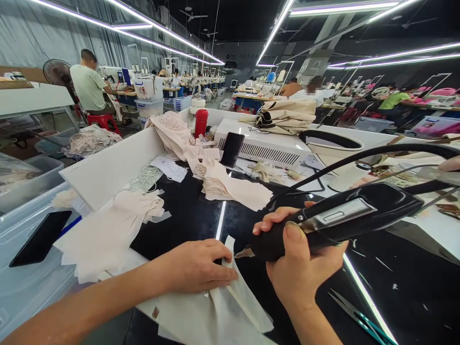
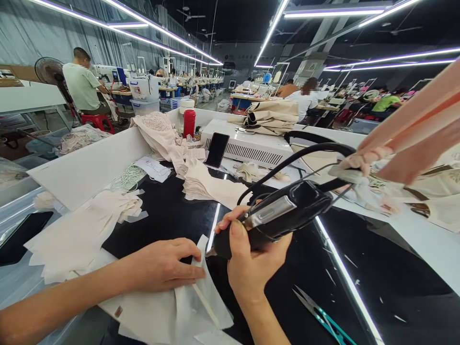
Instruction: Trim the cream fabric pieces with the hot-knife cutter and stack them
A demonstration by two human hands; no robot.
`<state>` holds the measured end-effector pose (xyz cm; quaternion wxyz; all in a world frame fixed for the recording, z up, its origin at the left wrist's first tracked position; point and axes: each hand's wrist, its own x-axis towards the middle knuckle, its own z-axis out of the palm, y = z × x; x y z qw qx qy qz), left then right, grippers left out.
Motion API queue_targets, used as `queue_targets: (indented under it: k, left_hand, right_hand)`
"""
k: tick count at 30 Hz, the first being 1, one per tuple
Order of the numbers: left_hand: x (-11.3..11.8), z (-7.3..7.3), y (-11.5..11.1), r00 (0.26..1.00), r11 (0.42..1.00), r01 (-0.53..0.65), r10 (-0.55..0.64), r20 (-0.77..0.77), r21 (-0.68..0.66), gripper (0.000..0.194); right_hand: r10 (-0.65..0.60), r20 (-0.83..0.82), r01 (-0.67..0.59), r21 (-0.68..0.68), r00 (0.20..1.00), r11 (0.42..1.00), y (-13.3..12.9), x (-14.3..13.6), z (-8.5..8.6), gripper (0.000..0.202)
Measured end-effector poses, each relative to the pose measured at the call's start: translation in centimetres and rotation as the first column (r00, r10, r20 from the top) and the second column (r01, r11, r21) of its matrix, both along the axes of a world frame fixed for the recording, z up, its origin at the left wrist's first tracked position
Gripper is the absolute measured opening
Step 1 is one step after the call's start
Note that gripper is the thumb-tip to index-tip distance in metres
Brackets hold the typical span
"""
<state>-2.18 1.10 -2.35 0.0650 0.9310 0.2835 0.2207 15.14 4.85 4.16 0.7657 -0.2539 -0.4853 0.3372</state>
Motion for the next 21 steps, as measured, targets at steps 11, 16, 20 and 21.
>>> queue_targets:
  k: [11,16,20,21]
  left_hand:
    - [-0.04,0.07,-0.05,1.000,1.000,-0.008,0.008,0.007,0.002,0.022]
    - [-0.14,0.29,-0.10,1.000,1.000,-0.010,0.010,0.001,0.018,0.022]
    - [-0.36,0.52,-0.20,1.000,0.999,-0.019,0.020,-0.022,0.043,0.021]
    - [-0.41,0.59,-0.23,0.999,0.999,-0.020,0.021,-0.025,0.045,0.021]
  right_hand:
    - [0.003,0.041,-0.004,0.019,0.999,1.000,0.00,0.05,-0.40,0.035]
    - [-0.011,0.061,0.010,0.015,0.998,1.000,0.00,-0.03,-0.47,0.034]
    - [-0.016,0.068,0.015,0.014,0.998,1.000,-0.03,0.04,-0.60,0.032]
    - [-0.014,0.067,0.013,0.012,0.998,1.000,-0.03,0.07,-0.64,0.032]
